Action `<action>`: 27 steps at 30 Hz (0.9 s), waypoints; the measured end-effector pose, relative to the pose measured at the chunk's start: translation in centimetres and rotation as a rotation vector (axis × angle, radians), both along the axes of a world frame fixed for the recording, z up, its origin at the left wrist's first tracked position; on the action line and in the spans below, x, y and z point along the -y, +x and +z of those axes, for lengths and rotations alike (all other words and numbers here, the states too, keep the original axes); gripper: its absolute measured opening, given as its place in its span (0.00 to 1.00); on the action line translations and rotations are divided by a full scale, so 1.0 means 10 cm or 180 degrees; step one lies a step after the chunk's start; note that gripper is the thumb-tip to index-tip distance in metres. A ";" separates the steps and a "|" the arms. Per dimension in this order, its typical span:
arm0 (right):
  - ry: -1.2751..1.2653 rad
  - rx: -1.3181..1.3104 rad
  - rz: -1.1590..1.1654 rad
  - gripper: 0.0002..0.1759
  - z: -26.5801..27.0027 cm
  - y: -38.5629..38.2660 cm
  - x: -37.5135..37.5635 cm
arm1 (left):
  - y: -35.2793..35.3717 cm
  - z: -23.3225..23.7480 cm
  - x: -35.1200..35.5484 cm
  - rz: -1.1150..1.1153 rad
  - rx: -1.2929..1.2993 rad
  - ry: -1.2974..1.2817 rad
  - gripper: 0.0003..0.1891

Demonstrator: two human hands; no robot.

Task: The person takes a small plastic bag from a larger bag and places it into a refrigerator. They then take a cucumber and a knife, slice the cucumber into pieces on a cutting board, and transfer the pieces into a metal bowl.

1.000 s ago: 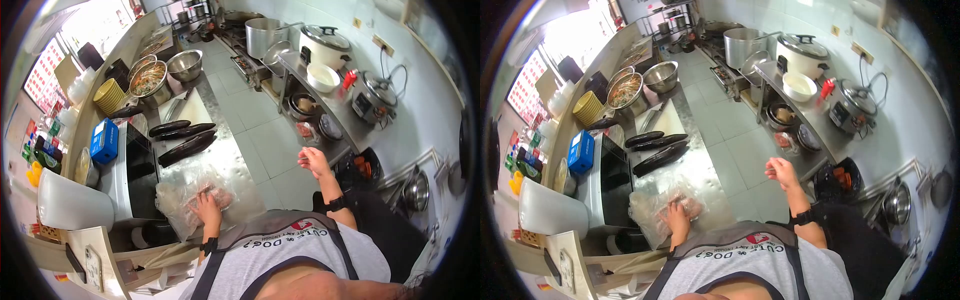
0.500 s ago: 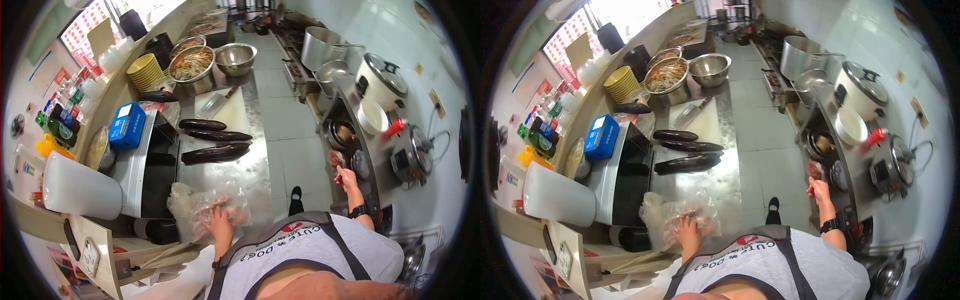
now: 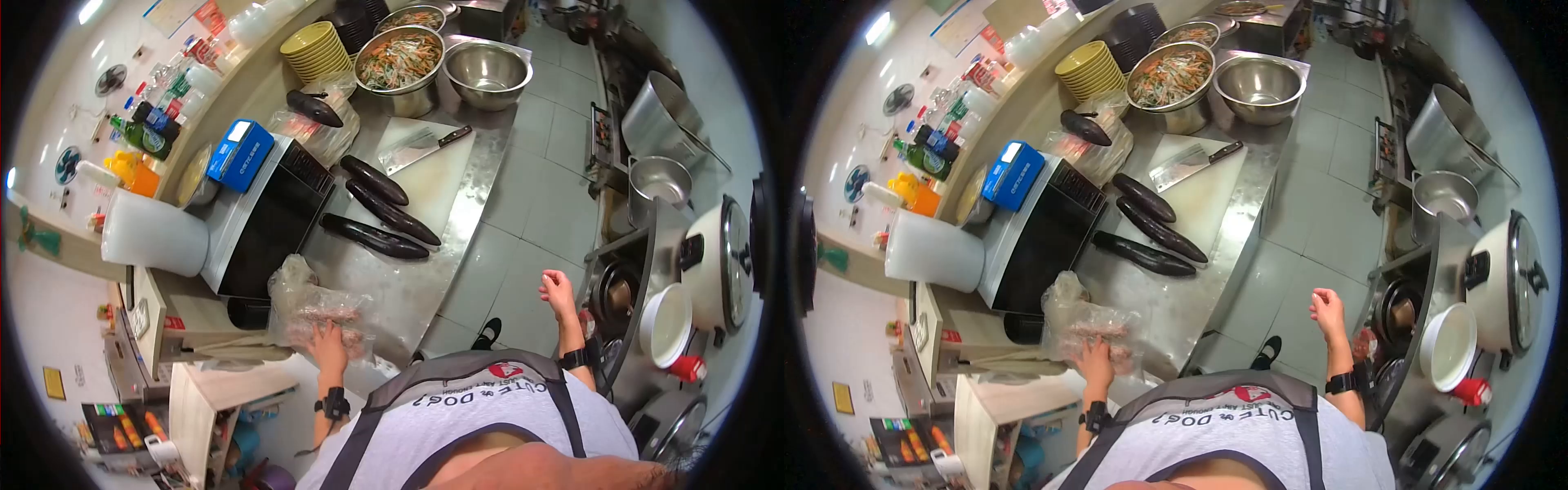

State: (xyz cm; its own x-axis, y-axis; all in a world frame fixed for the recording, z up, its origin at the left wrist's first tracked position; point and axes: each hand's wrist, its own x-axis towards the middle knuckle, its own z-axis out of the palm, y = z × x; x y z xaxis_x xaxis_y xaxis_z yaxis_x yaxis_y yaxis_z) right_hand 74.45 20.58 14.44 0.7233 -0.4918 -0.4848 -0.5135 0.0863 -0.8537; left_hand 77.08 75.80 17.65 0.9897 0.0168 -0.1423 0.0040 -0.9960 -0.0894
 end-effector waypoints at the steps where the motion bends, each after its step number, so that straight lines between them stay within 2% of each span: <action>1: 0.0002 0.0007 0.0072 0.16 0.04 0.06 0.09 | 0.03 0.02 0.02 0.0148 -0.0133 -0.0076 0.16; 3: 0.0012 -0.0004 0.0329 0.15 0.12 0.14 0.29 | 0.08 0.14 0.14 0.0380 -0.0268 -0.0193 0.16; 5: -0.0043 0.0031 0.0524 0.15 0.24 0.32 0.46 | 0.20 0.45 0.39 0.0726 -0.0777 0.0011 0.17; 6: -0.0060 0.0063 0.0626 0.14 0.31 0.46 0.51 | 0.19 0.48 0.51 0.0670 -0.0083 -0.0028 0.17; 7: -0.0096 0.0102 0.0690 0.14 0.37 0.62 0.56 | 0.26 0.48 0.64 0.0732 -0.0045 -0.0066 0.17; 9: -0.0223 0.0284 0.0823 0.12 0.49 0.93 0.60 | 0.48 0.48 0.93 0.0731 0.0935 -0.0922 0.20; 11: -0.0240 0.0395 0.1120 0.13 0.64 1.31 0.55 | 0.80 0.56 1.45 0.0749 0.1148 -0.1725 0.23; 13: -0.0225 0.0473 0.1420 0.13 0.78 1.70 0.45 | 1.14 0.48 1.92 0.0546 0.1415 -0.1958 0.29; 15: -0.0456 0.0647 0.2060 0.14 0.92 2.06 0.31 | 1.53 0.40 2.25 0.0569 0.1612 -0.2017 0.37; 17: -0.0649 0.0692 0.2334 0.14 1.00 2.35 0.21 | 1.90 0.33 2.45 0.0918 0.1479 -0.1919 0.44; 19: -0.0906 0.0733 0.2603 0.14 1.07 2.66 0.16 | 2.21 0.26 2.54 0.1226 0.0987 -0.1599 0.53; 21: -0.0661 0.0698 0.2660 0.14 1.06 2.89 0.15 | 2.43 0.25 2.60 0.1431 0.0591 -0.1538 0.53; 23: -0.0764 0.0655 0.2811 0.13 1.05 3.14 0.18 | 2.56 0.19 2.60 0.1521 0.0428 -0.1384 0.52; 24: -0.0874 0.0566 0.2928 0.13 1.05 3.26 0.21 | 2.57 0.20 2.62 0.1510 0.0581 -0.1345 0.47; 27: -0.0999 0.0489 0.3168 0.14 0.82 3.60 0.29 | 2.62 0.03 2.65 0.1751 0.0734 -0.1473 0.45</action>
State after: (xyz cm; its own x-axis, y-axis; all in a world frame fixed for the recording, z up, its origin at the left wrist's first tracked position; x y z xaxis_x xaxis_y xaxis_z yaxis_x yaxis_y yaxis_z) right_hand 110.41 17.70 22.61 0.9124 0.2699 -0.3076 -0.1157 -0.5507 -0.8266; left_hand 103.28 49.32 17.95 0.8614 0.5060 -0.0451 0.4795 -0.7806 0.4009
